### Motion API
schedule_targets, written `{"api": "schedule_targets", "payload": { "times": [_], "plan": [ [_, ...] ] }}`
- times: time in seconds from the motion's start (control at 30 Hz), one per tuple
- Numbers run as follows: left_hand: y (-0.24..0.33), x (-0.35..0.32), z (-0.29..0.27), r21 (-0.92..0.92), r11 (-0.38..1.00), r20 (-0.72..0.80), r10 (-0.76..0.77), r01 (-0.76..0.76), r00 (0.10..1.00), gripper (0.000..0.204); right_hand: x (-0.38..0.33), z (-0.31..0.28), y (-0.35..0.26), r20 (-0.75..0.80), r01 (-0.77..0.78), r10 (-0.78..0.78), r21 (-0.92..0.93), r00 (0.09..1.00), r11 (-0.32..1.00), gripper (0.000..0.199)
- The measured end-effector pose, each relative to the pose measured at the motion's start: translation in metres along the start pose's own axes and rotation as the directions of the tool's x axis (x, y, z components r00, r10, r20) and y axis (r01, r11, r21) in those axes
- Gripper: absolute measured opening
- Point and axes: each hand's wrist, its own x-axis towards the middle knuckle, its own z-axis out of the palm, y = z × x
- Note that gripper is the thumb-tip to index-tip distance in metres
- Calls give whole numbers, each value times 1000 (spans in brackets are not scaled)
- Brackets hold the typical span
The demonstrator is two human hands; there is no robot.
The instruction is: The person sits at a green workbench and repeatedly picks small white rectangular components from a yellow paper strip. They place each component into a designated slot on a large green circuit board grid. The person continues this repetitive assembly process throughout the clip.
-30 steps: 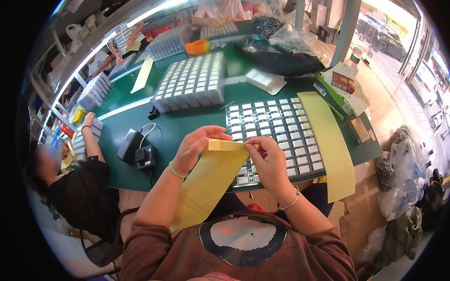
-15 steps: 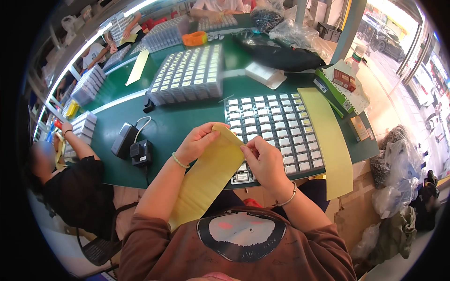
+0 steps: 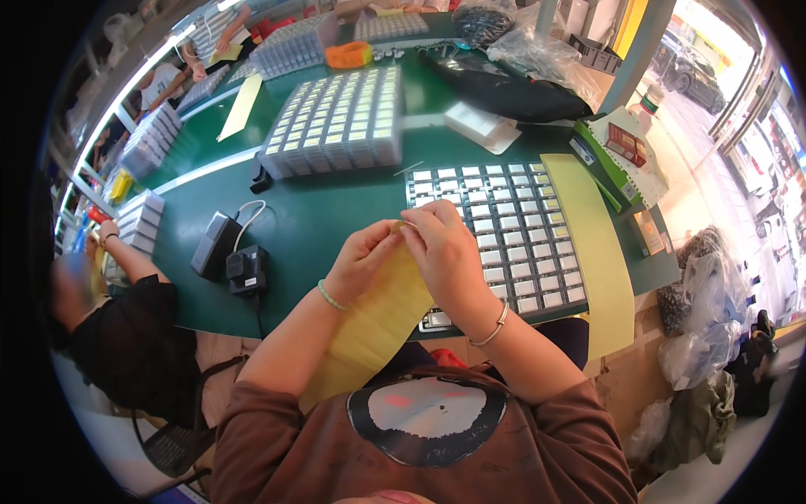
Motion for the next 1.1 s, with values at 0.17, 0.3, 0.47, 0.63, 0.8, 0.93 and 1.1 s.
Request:
{"api": "schedule_targets", "payload": {
  "times": [0.17, 0.3, 0.47, 0.63, 0.8, 0.93, 1.1],
  "plan": [
    [4, 0, 2, 156, 987, -25, 40, -35, 999, 28, -2, 4, 8, -26, 26, -27, -24, 999, 999, 14],
    [2, 0, 2, 101, 991, -67, 89, -82, 994, 30, -7, 6, 8, -38, 90, -93, -85, 995, 992, 12],
    [-1, 0, 3, 149, 988, -93, 49, -35, 994, 33, -13, 9, 13, 0, 243, -249, -208, 969, 947, 14],
    [-5, 3, -3, 186, 982, -99, 25, -6, 995, 33, -17, 15, 16, 22, 256, -257, -209, 966, 944, 16],
    [-8, 5, -8, 210, 976, -152, -31, 63, 988, 31, -11, -6, 7, 0, 59, -60, 127, 998, 990, 15],
    [2, 4, 11, 116, 993, -222, 2, 24, 975, 27, -18, -61, 25, -69, -197, 242, 390, 968, 899, 10],
    [-11, 7, 3, -1, 1000, -199, 4, -5, 980, 25, -33, -148, 71, -173, -437, 494, 285, 852, 853, 7]
  ]
}}
